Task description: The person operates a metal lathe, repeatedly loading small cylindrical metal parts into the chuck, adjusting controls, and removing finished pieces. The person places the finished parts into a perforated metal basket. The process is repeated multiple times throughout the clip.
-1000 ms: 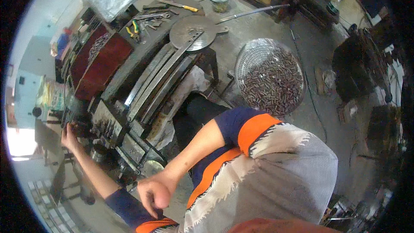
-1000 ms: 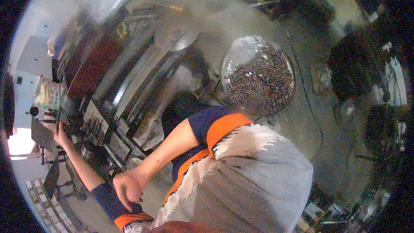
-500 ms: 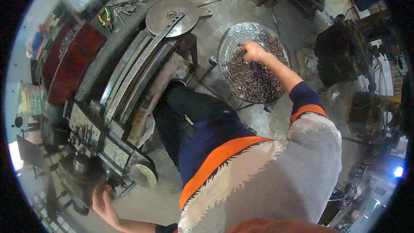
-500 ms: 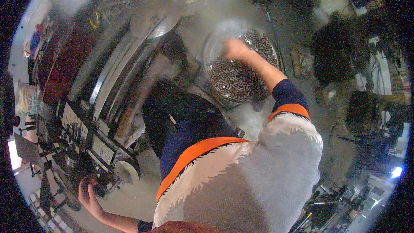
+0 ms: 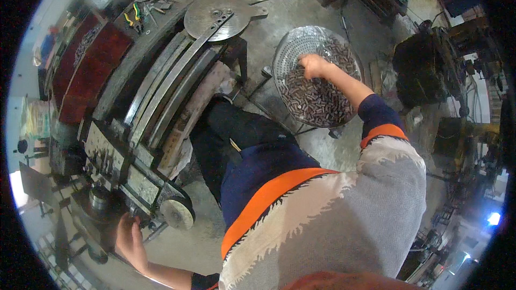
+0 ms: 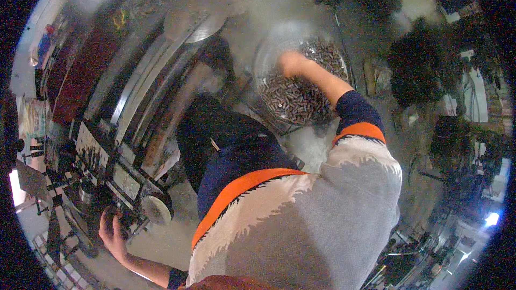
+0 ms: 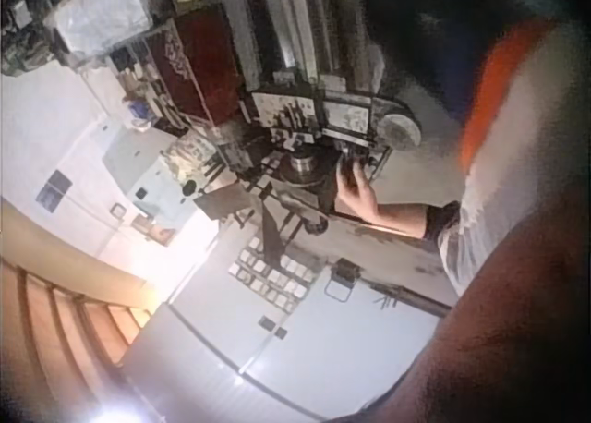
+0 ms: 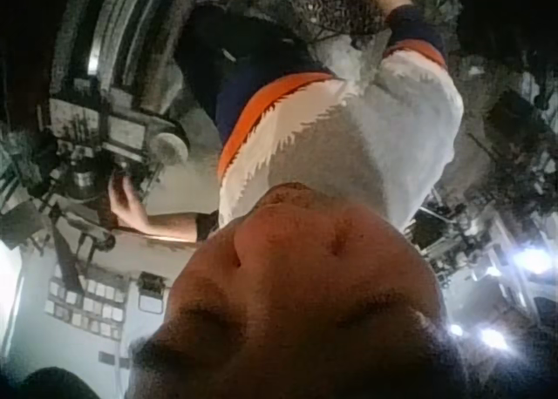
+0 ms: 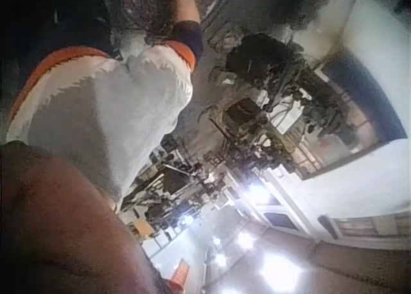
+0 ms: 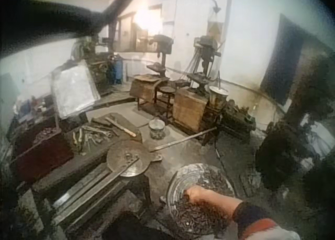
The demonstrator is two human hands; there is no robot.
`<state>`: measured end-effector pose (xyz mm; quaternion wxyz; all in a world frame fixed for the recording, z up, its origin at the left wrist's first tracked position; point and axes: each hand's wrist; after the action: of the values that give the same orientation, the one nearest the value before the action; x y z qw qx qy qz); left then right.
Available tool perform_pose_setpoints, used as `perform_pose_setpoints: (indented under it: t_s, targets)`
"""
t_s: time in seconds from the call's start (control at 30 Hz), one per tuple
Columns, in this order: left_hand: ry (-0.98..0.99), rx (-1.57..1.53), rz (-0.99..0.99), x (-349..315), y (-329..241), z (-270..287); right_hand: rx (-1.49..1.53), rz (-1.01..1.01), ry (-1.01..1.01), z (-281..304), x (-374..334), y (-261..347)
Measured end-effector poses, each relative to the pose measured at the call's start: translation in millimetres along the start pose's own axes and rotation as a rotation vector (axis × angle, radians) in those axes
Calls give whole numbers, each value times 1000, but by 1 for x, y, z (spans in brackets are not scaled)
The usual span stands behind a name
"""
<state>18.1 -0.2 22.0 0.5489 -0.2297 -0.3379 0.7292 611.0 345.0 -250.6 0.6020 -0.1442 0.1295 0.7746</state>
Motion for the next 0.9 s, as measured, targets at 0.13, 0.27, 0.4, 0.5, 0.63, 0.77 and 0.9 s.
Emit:
perform_pose_setpoints:
  t_s: [0.13,0.27,0.4,0.5,0.63,0.77,0.9]
  targets:
    - [20,20,-26,-3,11,1,30,-13,-17,22,-14,13]
    - [13,11,-38,-8,16,2,-18,-65,29,24,-12,15]
    - [-28,-42,-12,-15,16,2,-21,-87,11,30,-14,22]
    - [-27,-38,-25,-19,18,4,123,-182,-24,25,-8,16]
    - [-22,-1,-30,-22,20,8,93,-307,88,31,-5,15]
    - [-53,-42,11,-25,17,7,92,-209,30,29,1,-2]
    - [-66,-69,15,-26,15,8,176,-40,-143,14,2,-16]
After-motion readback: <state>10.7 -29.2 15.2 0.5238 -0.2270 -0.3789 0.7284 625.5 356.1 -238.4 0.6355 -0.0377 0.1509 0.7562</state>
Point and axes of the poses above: each hand's wrist, its own x-axis towards the middle knuckle, its own z-axis out of the back of the hand, y = z × x, and after that the axes turned 15 degrees about -z, right-handed
